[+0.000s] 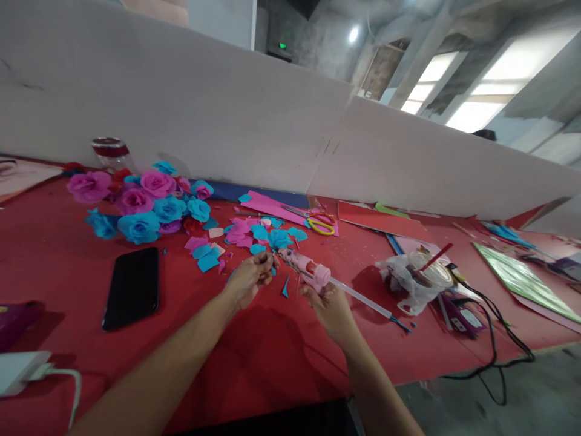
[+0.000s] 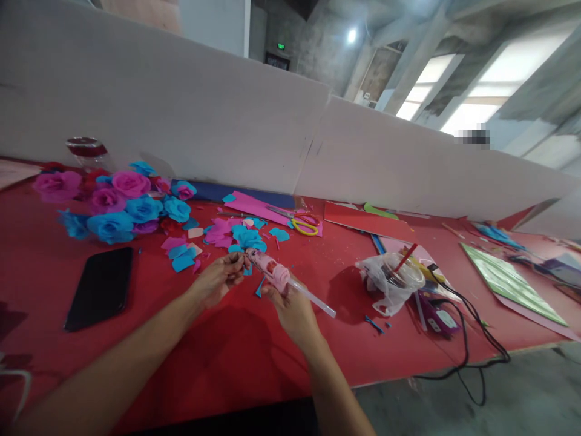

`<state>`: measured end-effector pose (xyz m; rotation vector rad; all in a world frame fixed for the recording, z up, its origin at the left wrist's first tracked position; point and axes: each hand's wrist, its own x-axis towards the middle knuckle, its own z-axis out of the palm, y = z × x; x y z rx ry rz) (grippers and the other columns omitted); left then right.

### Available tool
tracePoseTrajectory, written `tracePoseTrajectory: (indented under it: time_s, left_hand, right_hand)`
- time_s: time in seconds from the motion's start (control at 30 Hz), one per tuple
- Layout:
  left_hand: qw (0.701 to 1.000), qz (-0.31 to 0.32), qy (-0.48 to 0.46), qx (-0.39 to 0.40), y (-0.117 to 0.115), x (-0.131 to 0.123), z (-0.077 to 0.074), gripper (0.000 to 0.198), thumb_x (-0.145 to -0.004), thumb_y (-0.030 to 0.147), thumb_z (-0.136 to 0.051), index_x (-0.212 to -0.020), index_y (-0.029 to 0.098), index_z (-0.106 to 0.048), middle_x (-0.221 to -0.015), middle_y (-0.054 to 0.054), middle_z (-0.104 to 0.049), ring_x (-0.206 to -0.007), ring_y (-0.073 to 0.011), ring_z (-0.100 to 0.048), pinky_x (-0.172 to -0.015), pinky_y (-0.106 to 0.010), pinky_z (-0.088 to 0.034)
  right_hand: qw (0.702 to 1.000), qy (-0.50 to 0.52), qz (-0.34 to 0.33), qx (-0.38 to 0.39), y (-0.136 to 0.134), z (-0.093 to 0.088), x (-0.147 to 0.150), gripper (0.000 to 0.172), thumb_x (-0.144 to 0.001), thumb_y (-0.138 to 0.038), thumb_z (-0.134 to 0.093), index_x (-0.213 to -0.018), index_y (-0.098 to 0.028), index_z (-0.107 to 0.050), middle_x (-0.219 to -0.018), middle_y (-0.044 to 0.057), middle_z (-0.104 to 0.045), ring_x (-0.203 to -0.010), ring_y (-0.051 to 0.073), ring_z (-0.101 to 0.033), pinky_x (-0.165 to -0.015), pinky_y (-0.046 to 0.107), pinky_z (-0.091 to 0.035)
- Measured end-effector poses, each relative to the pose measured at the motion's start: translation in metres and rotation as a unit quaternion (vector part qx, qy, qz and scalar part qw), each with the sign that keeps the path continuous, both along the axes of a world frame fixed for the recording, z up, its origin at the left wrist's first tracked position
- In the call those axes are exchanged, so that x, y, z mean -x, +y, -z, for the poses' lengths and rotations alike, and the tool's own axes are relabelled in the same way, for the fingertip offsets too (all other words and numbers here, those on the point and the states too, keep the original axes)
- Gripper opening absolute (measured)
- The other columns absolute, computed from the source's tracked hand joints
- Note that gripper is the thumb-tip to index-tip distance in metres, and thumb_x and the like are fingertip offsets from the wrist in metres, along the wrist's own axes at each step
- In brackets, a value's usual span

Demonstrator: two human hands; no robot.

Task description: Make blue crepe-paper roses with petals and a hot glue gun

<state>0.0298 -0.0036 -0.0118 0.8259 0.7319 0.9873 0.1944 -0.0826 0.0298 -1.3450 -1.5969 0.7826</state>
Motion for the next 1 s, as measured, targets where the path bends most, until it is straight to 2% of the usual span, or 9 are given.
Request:
tracePoseTrajectory:
  time_s: [0.1,0.2,0.43,0.6,0.7,0.8,0.9,1.0]
  left_hand:
    - [1.000,-0.003,-0.002,0.001,0.000,0.000,0.000,0.014,-0.073,0.024,-0.067,-0.068,0.013,-0.059,-0.071,0.002,-0.052,-0.047,-0.0022,-0.028,-0.045,-0.017,-0.027]
    - [1.000,-0.007,-0.006,0.003,0.000,0.000,-0.002,0.014,-0.073,0.023,-0.067,-0.067,0.013,-0.059,-0.068,0.002,-0.049,-0.046,-0.0021,-0.026,-0.044,-0.017,-0.026]
    - [0.999,-0.015,-0.017,0.022,-0.001,0.001,-0.008,0.019,-0.071,0.025,-0.072,-0.066,0.012,-0.059,-0.065,0.003,-0.049,-0.045,-0.0017,-0.026,-0.043,-0.016,-0.026]
    - [0.999,-0.019,-0.024,0.022,0.000,0.001,-0.004,0.017,-0.070,0.024,-0.072,-0.068,0.012,-0.060,-0.069,0.001,-0.053,-0.045,-0.0010,-0.029,-0.043,-0.015,-0.027]
    - [0.999,-0.016,-0.024,0.028,0.001,0.001,-0.003,0.016,-0.071,0.024,-0.071,-0.069,0.012,-0.060,-0.068,0.001,-0.053,-0.045,-0.0007,-0.029,-0.043,-0.014,-0.028]
    - [0.999,-0.021,-0.024,0.034,0.002,0.001,-0.002,0.017,-0.071,0.025,-0.071,-0.070,0.012,-0.060,-0.066,0.002,-0.052,-0.044,-0.0006,-0.029,-0.043,-0.014,-0.028]
    - [0.999,-0.028,-0.025,0.028,0.002,0.000,0.000,0.018,-0.070,0.025,-0.072,-0.070,0.012,-0.060,-0.066,0.002,-0.053,-0.044,-0.0005,-0.029,-0.042,-0.014,-0.028]
    - [0.999,-0.034,-0.028,0.024,0.001,-0.001,0.000,0.019,-0.069,0.026,-0.073,-0.069,0.013,-0.059,-0.066,0.002,-0.054,-0.044,-0.0008,-0.032,-0.043,-0.014,-0.030]
  right_hand:
    - [1.000,0.002,0.006,0.013,-0.002,-0.004,0.002,0.034,-0.083,-0.031,-0.054,-0.112,-0.015,-0.065,-0.064,0.002,-0.060,-0.062,0.017,-0.055,-0.061,0.026,-0.047]
    - [1.000,0.008,0.001,0.014,-0.002,-0.004,0.003,0.033,-0.083,-0.030,-0.054,-0.110,-0.016,-0.065,-0.061,0.000,-0.055,-0.057,0.015,-0.050,-0.056,0.025,-0.045]
    - [1.000,0.015,0.020,-0.003,-0.006,-0.003,-0.005,0.027,-0.084,-0.032,-0.054,-0.102,-0.016,-0.066,-0.053,-0.002,-0.052,-0.053,0.014,-0.049,-0.056,0.025,-0.045]
    - [0.999,0.000,0.031,-0.023,-0.007,0.003,-0.007,0.023,-0.081,-0.034,-0.058,-0.095,-0.018,-0.067,-0.066,0.003,-0.062,-0.066,0.017,-0.057,-0.066,0.028,-0.049]
    - [0.996,-0.012,0.082,-0.030,-0.004,0.008,-0.014,0.021,-0.078,-0.035,-0.060,-0.088,-0.018,-0.066,-0.077,0.006,-0.066,-0.070,0.019,-0.059,-0.068,0.030,-0.050]
    - [0.991,-0.027,0.125,-0.036,-0.003,0.013,-0.027,0.021,-0.080,-0.037,-0.057,-0.085,-0.019,-0.064,-0.077,0.006,-0.066,-0.072,0.020,-0.060,-0.068,0.030,-0.050]
    - [0.994,-0.030,0.104,-0.029,-0.006,0.017,-0.032,0.022,-0.080,-0.038,-0.058,-0.088,-0.019,-0.063,-0.079,0.006,-0.066,-0.073,0.020,-0.060,-0.067,0.030,-0.050]
    - [0.997,-0.022,0.060,-0.030,-0.009,0.019,-0.022,0.019,-0.077,-0.034,-0.062,-0.087,-0.019,-0.063,-0.079,0.005,-0.065,-0.069,0.018,-0.059,-0.061,0.027,-0.048]
